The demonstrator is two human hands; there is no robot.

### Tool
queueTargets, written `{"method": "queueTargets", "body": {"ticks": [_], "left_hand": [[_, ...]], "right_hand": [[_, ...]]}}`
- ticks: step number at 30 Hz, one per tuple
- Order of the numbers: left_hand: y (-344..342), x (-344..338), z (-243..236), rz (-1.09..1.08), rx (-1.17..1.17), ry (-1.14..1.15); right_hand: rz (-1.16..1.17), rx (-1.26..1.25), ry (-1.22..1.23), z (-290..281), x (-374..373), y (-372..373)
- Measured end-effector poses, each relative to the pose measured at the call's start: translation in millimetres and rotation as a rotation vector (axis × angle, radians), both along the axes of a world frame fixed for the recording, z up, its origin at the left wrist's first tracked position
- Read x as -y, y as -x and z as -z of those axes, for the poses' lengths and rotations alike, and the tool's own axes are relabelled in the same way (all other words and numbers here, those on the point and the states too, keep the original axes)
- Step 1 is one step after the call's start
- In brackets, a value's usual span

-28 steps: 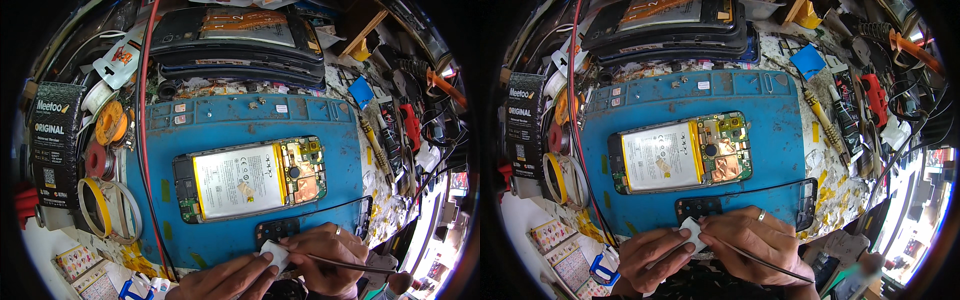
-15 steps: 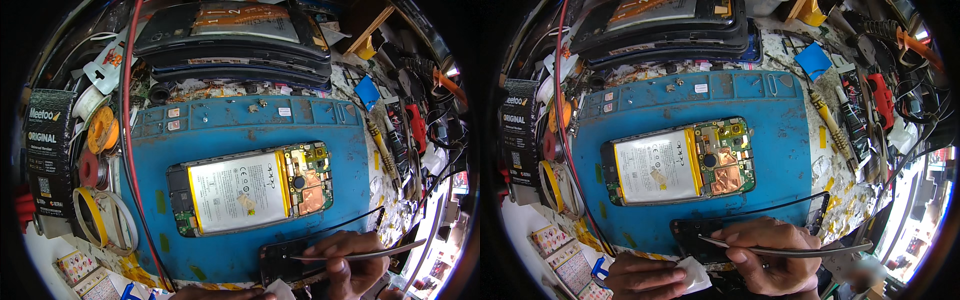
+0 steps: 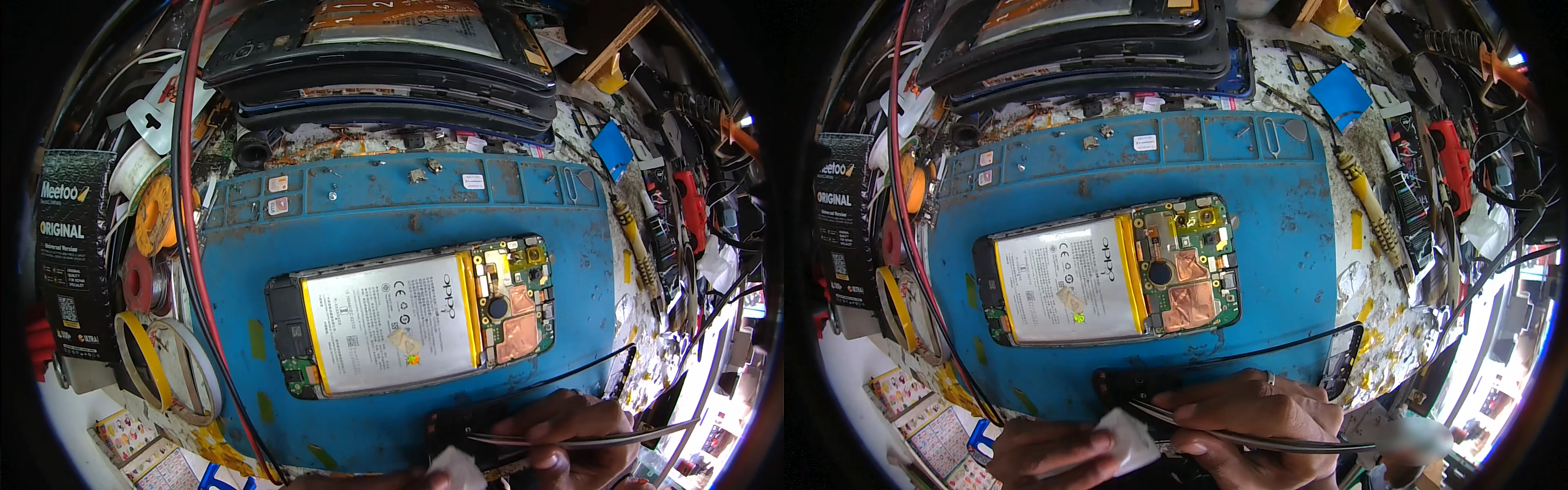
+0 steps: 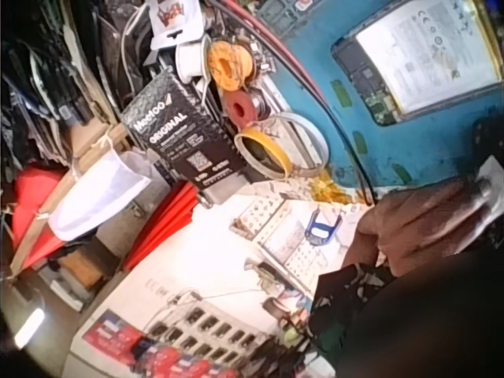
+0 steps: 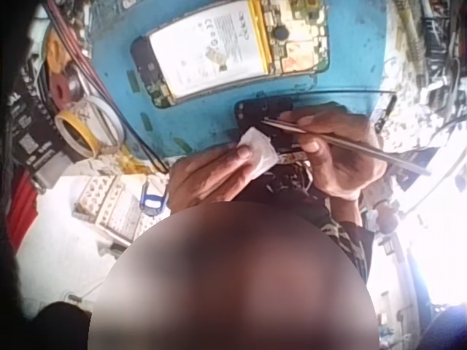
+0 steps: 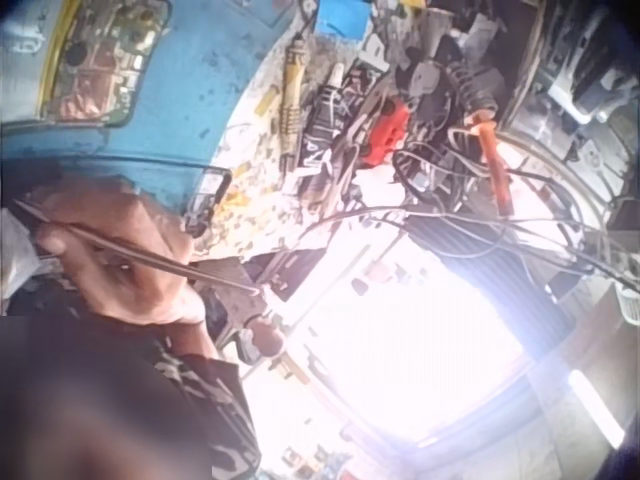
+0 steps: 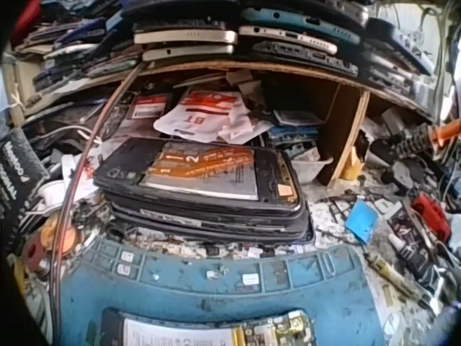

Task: The person cleans the interior of a disassembled phone back cover with a white wipe and tweezers, then applies a small adhesive strip to the cover. The person uses tweezers to position and press the strip onto the cover's inner surface.

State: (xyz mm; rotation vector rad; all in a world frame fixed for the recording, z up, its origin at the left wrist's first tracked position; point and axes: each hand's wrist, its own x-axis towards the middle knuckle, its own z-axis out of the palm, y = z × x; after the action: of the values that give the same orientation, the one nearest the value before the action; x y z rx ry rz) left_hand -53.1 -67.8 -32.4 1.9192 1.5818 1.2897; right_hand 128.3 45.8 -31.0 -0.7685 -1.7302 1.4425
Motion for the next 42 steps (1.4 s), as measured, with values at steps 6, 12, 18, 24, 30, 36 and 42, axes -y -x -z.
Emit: {"method": "queueTargets", "body": {"ticks": [6,12,18,24,30,36,42], "left_hand": [[-8.6,-5.1,16.3,-0.086,-0.088,-0.012],[-7.7,-4.2,12.2,-0.082,-0.114,0.068],[-7.1,-4.5,14.0,-0.074,-0.117,0.06],[-5.5,0.0,14.2,-0.061,-0.126,0.061],[-3.6,-3.8,11.8,-0.043,-0.143,0.067],[2.1,-0.9,-4.4,0.09,-0.132,0.209],[6.9,-1.4,0.1,0.145,-0.152,0.068]], "right_hand": [[-0.041,0.052,-0.115,-1.3,-5.1,4.7],[-0.019,0.212,-0.328,-6.8,-9.5,13.0],[0.01,0.256,-0.309,-8.8,-8.9,16.9],[0.014,0.237,-0.281,-8.1,-8.7,16.4],[0.019,0.253,-0.303,-7.9,-7.9,16.4],[0.058,0.015,-0.067,-4.1,-2.9,7.7],[0.05,0.059,-0.029,-3.5,1.6,0.5]]}}
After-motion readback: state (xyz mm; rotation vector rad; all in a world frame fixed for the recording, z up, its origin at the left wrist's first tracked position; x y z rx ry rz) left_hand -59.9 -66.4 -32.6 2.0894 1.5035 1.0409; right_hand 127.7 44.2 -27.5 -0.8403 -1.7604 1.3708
